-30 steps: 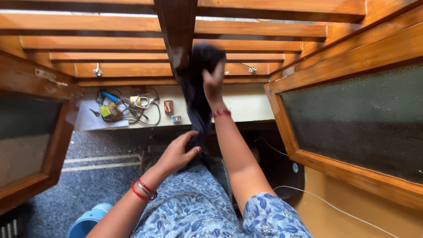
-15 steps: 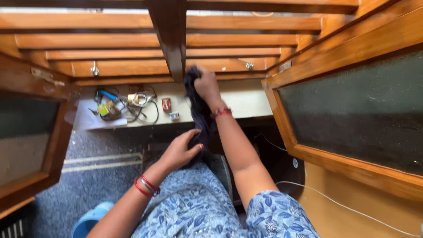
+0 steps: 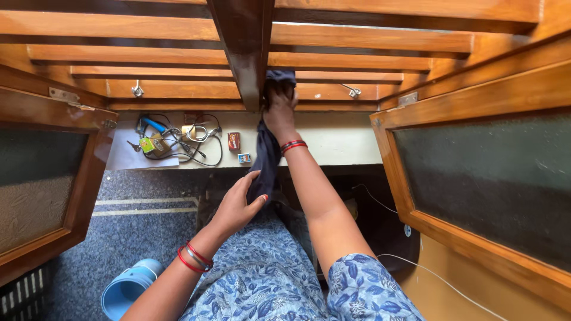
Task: The person wipes the wooden slats and frame of a window using a dark cloth. They move the cloth along the horizontal and vertical bars, then wipe the glass pane and the surrounding frame.
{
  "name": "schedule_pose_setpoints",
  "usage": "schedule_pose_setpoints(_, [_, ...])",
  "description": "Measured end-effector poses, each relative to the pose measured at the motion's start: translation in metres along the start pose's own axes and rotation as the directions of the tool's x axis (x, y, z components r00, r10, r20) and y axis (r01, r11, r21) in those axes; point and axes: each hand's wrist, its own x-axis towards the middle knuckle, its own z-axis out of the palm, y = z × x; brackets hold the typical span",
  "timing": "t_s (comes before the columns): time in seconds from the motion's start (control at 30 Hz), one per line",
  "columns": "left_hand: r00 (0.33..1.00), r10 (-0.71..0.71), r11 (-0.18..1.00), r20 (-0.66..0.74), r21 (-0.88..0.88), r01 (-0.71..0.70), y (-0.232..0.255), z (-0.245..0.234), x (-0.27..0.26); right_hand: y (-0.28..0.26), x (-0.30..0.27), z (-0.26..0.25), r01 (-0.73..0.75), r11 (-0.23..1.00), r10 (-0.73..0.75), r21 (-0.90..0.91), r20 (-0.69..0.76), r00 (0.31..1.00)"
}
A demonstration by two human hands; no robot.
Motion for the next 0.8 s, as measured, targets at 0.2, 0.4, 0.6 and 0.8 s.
schedule_pose_setpoints(0.2, [0.994,0.053,0.998,0.092,-0.032,-0.05,0.013,0.023,0.03,0.052,0.002,-0.018,0.186,0.861,-0.165,-0.473,0.086,0.983])
schedule_pose_setpoints(0.4, [0.97,0.103,0.994,0.222,-0.043,-0.096,0.052,0.044,0.071,0.162,-0.019,-0.043,-0.018,0.762,0.173,-0.647,0.177,0.969])
schedule_pose_setpoints(0.6, [0.926,0.24,0.97,0.29,-0.092,-0.223,0.076,0.062,0.095,0.239,-0.009,-0.102,-0.334,0.75,0.28,-0.57,-0.184,0.942])
schedule_pose_setpoints(0.8, [0.91,0.245,0.969,0.336,-0.101,-0.224,0.075,0.067,0.083,0.232,0.013,-0.096,-0.592,0.717,0.532,-0.368,-0.259,0.806])
